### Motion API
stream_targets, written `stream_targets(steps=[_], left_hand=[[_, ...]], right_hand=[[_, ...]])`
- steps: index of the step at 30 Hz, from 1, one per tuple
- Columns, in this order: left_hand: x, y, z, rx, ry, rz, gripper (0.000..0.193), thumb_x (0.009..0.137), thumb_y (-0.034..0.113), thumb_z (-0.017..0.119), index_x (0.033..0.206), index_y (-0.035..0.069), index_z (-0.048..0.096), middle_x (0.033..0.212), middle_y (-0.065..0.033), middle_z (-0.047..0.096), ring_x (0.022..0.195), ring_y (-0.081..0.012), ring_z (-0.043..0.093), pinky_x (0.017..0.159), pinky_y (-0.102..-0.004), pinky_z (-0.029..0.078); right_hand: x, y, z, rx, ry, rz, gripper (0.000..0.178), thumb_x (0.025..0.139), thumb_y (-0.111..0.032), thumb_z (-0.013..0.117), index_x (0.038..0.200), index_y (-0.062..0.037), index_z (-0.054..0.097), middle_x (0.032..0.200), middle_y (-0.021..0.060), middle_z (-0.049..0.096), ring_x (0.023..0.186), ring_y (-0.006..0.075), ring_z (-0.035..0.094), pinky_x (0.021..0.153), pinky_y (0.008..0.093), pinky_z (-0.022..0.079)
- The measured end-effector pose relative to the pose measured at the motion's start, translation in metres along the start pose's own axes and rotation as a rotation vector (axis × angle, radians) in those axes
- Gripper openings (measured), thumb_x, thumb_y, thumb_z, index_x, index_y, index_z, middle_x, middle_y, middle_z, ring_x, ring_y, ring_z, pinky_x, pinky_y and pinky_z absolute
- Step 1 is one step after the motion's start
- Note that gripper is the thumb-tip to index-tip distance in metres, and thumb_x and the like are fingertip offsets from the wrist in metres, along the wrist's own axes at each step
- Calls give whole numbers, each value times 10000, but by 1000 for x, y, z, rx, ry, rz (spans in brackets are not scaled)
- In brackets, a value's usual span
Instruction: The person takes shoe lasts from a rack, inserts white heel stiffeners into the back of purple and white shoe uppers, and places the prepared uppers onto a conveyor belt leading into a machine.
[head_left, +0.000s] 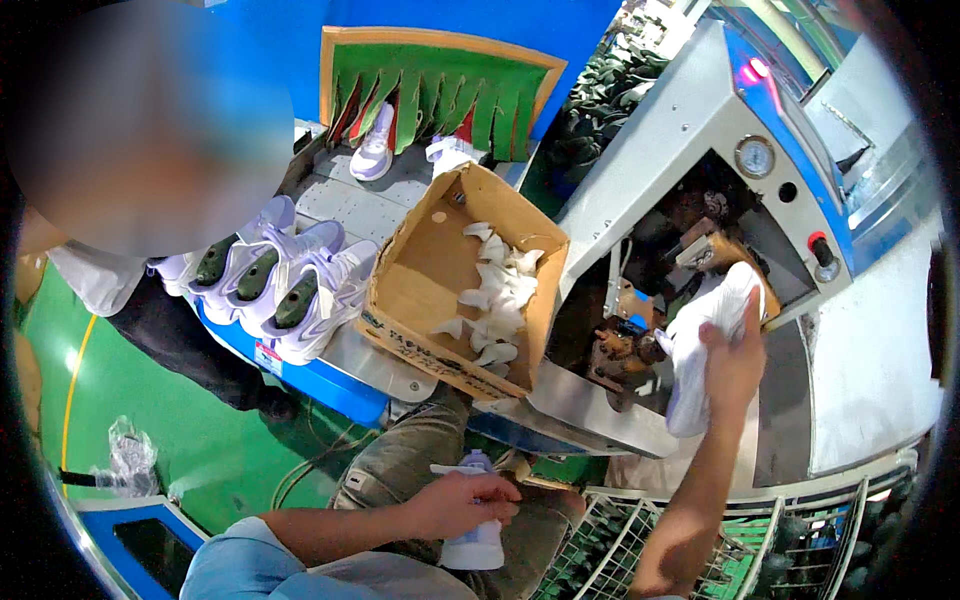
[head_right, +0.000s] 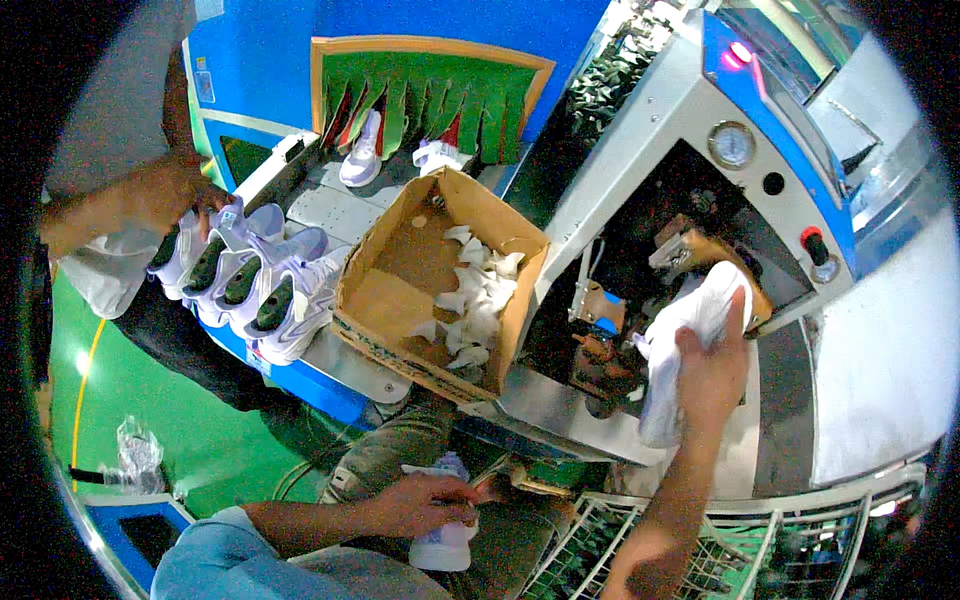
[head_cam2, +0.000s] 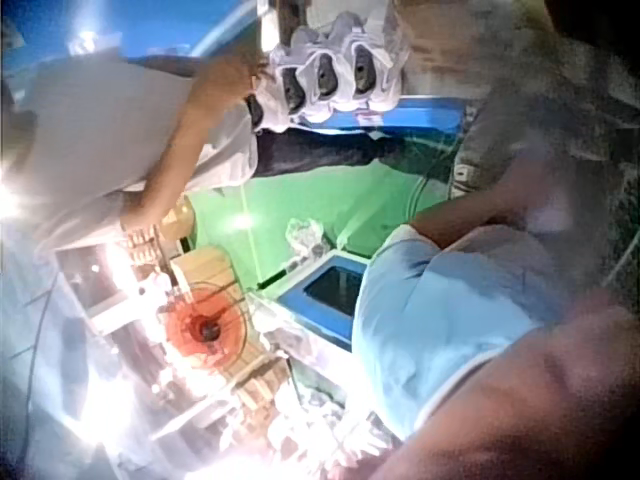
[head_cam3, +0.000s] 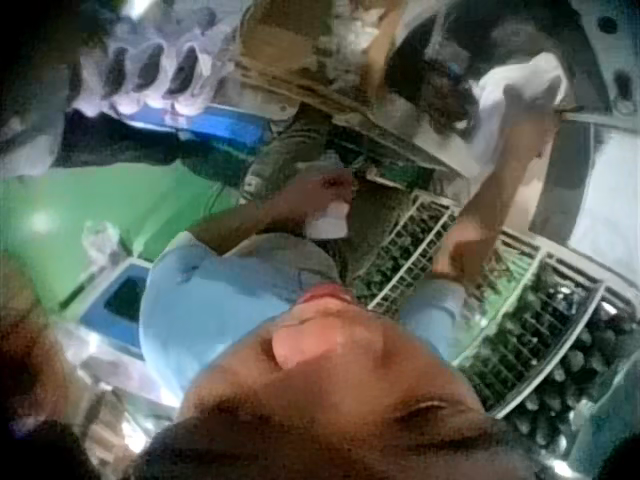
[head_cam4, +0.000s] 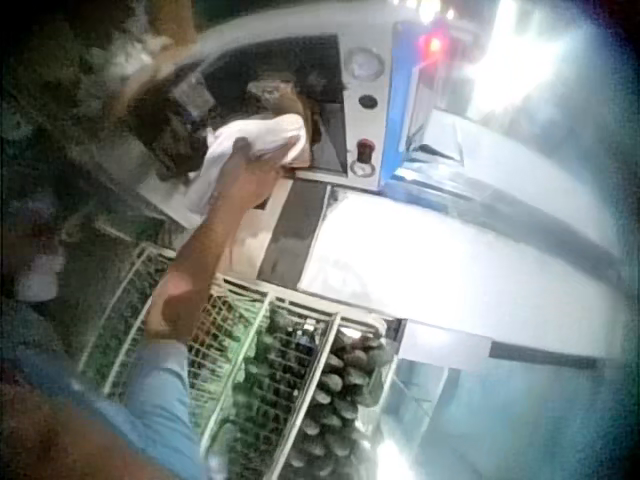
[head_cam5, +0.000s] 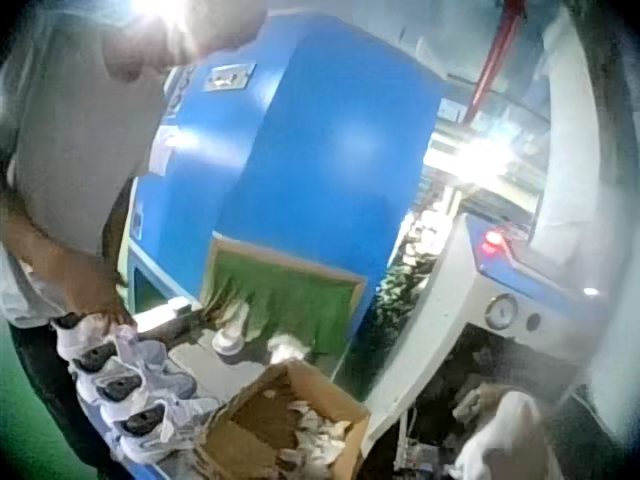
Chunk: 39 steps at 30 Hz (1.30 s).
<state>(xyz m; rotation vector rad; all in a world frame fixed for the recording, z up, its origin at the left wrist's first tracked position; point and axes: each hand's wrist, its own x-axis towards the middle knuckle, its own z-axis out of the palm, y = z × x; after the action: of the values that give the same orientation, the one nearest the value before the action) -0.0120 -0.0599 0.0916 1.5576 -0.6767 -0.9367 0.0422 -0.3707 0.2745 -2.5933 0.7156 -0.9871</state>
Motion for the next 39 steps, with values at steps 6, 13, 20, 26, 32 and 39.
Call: stream_targets(steps=[6, 13, 20, 26, 32, 39], left_hand=[[27, 35, 12, -532, -144, -83, 400, 952, 376, 610, 1188, 53, 620, 913, -68, 710, 844, -117, 646, 764, -294, 500], [57, 17, 42, -972, -518, -393, 678, 971, 641, 396, 1234, 50, 597, 959, -91, 678, 863, -117, 602, 791, -296, 466], [14, -40, 26, -24, -412, -291, 812, 882, 735, 455, 1232, 20, 611, 1198, -169, 629, 1086, -273, 602, 929, -385, 463], [-18, -29, -9, 495, -631, -94, 699, 854, 659, 592, 1123, 19, 675, 1076, -224, 665, 1030, -329, 641, 855, -451, 509], [-46, -184, -48, -110, -100, -247, 458, 867, 375, 720, 1133, 11, 638, 988, -145, 693, 932, -257, 657, 800, -378, 539], [-3, -95, -37, 421, -262, -433, 461, 932, 433, 607, 1141, 25, 659, 969, -155, 685, 929, -250, 654, 802, -395, 512]], right_hand=[[-114, 26, -20, 260, 166, 10, 850, 815, -7, 642, 1547, -68, 216, 1527, 242, 311, 1362, 368, 392, 1090, 411, 337], [-247, 35, -86, 145, -245, 33, 802, 884, -205, 617, 1549, -82, 185, 1432, 267, 404, 1225, 390, 504, 1031, 468, 404], [-173, 22, -87, 935, -318, 567, 773, 985, -456, 491, 1565, -137, 91, 1368, 300, 465, 1062, 404, 638, 923, 521, 515], [-73, 43, -12, 1580, -299, 716, 456, 965, -270, 569, 1283, 39, 464, 1131, 237, 652, 971, 315, 688, 839, 428, 571], [-166, 39, -58, 869, 95, 199, 595, 824, -99, 736, 1374, -43, 516, 1264, 161, 618, 1096, 269, 630, 964, 382, 490], [-372, 99, -203, -292, 225, 232, 638, 643, -22, 828, 1248, -119, 649, 1095, 185, 674, 904, 324, 683, 796, 367, 560]])
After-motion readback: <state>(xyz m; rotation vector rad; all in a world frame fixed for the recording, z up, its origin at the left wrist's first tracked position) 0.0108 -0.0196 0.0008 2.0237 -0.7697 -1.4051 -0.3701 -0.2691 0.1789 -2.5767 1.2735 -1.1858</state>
